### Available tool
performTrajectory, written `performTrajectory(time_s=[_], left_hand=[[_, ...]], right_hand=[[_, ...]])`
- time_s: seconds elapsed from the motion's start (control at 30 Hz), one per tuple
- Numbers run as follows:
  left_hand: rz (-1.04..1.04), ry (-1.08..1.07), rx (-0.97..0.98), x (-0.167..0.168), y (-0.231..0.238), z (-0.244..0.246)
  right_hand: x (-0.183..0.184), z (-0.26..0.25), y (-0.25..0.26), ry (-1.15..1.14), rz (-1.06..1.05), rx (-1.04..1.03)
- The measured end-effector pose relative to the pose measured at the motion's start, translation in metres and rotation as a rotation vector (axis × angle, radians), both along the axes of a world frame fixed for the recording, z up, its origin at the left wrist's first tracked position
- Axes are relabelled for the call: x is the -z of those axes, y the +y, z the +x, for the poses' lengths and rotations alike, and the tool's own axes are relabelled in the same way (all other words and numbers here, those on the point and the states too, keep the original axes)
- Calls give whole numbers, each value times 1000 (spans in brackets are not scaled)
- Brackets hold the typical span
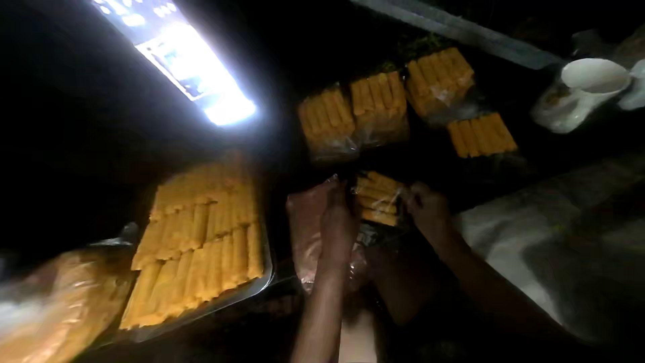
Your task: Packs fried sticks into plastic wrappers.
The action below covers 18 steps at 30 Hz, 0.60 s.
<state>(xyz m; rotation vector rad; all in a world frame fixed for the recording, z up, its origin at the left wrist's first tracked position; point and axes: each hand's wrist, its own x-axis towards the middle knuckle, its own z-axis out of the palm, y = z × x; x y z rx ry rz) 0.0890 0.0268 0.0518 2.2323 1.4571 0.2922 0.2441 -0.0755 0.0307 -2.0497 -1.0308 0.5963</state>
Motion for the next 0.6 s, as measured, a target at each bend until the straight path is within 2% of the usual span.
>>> performTrajectory(time_s=[0.13, 0.27, 0.4, 0.5, 0.6], left_hand=[[72, -35, 35, 7, -7, -7], [190, -36, 48, 5, -23, -8], [296, -87, 121, -1, -57, 0], [356, -108, 162, 9, -83, 23], [296, -19, 160, 15, -94, 49]], right_hand=[[14, -1, -7, -88, 157, -45], [3, 1, -1, -138, -59, -118], [3, 14, -15, -170, -17, -74], [-1, 29, -17, -230, -27, 17], [18, 45, -7, -447, 154, -53]])
